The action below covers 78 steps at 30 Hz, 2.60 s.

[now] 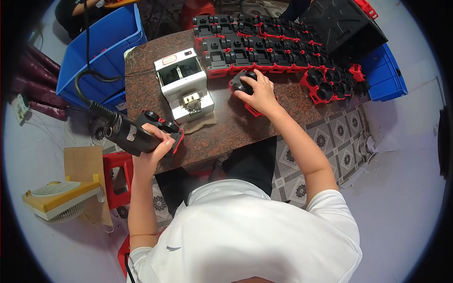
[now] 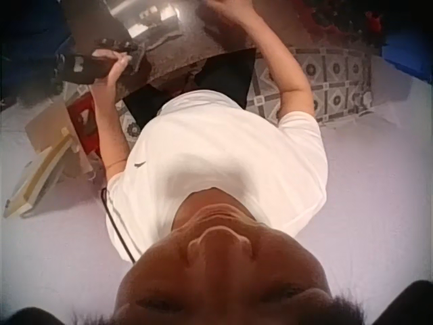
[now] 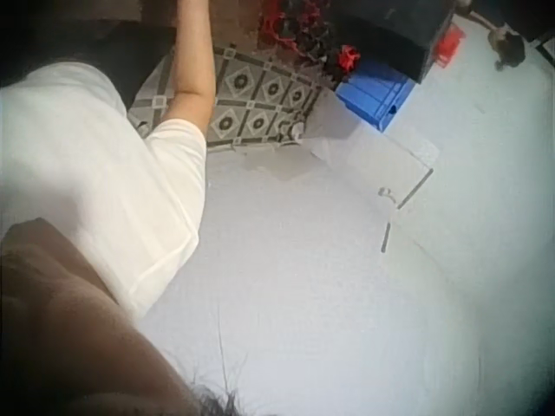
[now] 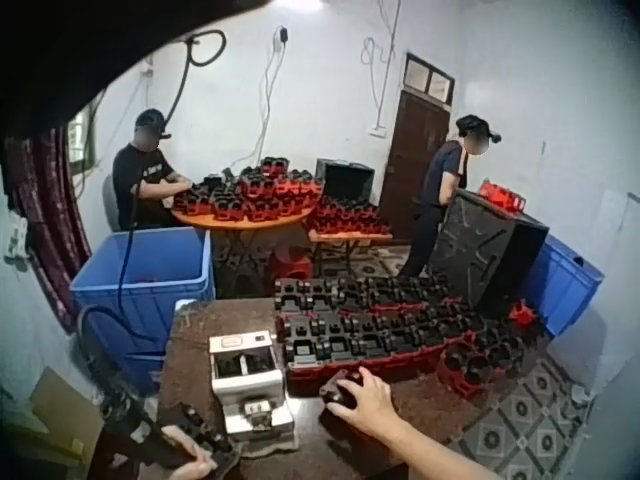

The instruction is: Assembling and testing battery packs using a powered screwdriver and testing fixture.

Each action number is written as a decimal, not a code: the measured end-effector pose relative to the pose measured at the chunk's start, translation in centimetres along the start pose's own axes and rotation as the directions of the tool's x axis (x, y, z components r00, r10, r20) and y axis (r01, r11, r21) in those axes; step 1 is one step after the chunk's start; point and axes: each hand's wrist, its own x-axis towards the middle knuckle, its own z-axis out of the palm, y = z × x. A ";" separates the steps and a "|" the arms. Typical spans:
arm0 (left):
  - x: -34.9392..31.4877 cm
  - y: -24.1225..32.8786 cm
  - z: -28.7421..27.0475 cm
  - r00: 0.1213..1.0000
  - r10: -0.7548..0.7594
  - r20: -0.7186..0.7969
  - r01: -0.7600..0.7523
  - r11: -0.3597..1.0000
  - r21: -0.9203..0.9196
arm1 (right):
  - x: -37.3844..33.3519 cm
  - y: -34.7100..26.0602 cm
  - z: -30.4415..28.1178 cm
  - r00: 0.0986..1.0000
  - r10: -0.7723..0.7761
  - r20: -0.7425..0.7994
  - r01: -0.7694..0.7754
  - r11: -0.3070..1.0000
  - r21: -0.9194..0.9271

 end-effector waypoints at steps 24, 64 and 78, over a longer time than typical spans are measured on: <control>-3.1 -5.8 -6.5 0.795 -0.232 -0.561 0.324 0.944 0.068 | -2.7 -14.3 -5.0 0.994 0.066 0.090 -0.090 0.002 0.996; -0.3 -13.3 -4.9 0.854 -0.464 -0.234 0.334 0.835 -0.436 | 2.7 -16.0 2.4 0.894 0.034 -0.447 0.429 0.230 0.874; 0.2 -13.4 -5.5 0.823 -0.526 -0.214 0.384 0.793 -0.473 | 2.9 -18.7 -1.5 0.987 -0.029 -0.160 0.157 -0.070 0.985</control>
